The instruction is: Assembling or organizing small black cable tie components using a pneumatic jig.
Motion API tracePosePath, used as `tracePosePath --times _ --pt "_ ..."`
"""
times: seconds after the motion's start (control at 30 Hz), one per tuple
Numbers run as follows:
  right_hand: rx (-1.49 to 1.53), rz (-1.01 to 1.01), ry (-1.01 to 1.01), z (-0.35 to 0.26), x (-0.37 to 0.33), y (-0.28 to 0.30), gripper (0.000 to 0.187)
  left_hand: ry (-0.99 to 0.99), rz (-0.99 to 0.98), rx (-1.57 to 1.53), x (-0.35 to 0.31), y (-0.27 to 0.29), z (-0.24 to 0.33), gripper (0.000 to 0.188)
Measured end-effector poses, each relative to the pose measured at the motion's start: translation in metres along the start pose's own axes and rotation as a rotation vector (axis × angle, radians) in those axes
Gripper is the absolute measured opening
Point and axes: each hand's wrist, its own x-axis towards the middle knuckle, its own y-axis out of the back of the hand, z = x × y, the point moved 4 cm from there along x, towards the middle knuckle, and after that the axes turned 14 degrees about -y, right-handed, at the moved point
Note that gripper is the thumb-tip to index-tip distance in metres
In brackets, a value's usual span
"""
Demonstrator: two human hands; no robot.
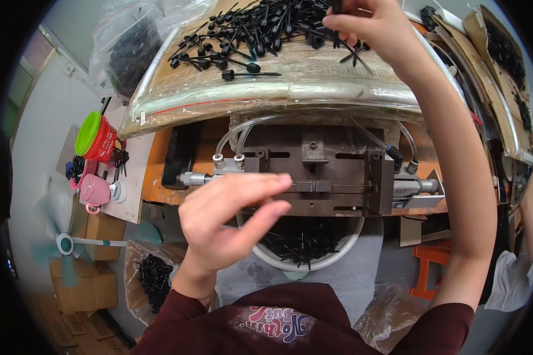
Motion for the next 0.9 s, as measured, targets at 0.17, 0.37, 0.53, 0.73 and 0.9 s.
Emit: tracePosePath --times 0.17,0.37,0.53,0.73,0.9 --pt "0.562 -0.069 -0.215 0.013 -0.006 -0.003 0.024 0.139 0.134 -0.035 0.005 0.003 -0.025 0.037" --pt "0.877 -0.267 -0.329 -0.013 -0.097 -0.043 0.021 0.280 0.134 -0.312 0.008 -0.006 -0.029 0.048" --pt "1.139 -0.361 -0.482 -0.004 -0.153 -0.067 0.018 0.203 -0.059 -0.317 -0.008 -0.013 0.000 0.038" --pt "1.106 -0.146 -0.561 0.009 -0.183 -0.064 0.020 0.082 -0.087 -0.296 -0.030 -0.028 0.015 0.034" --pt "0.914 0.230 -0.416 0.021 -0.201 -0.039 0.017 0.135 -0.223 0.079 -0.057 -0.052 0.015 0.033"
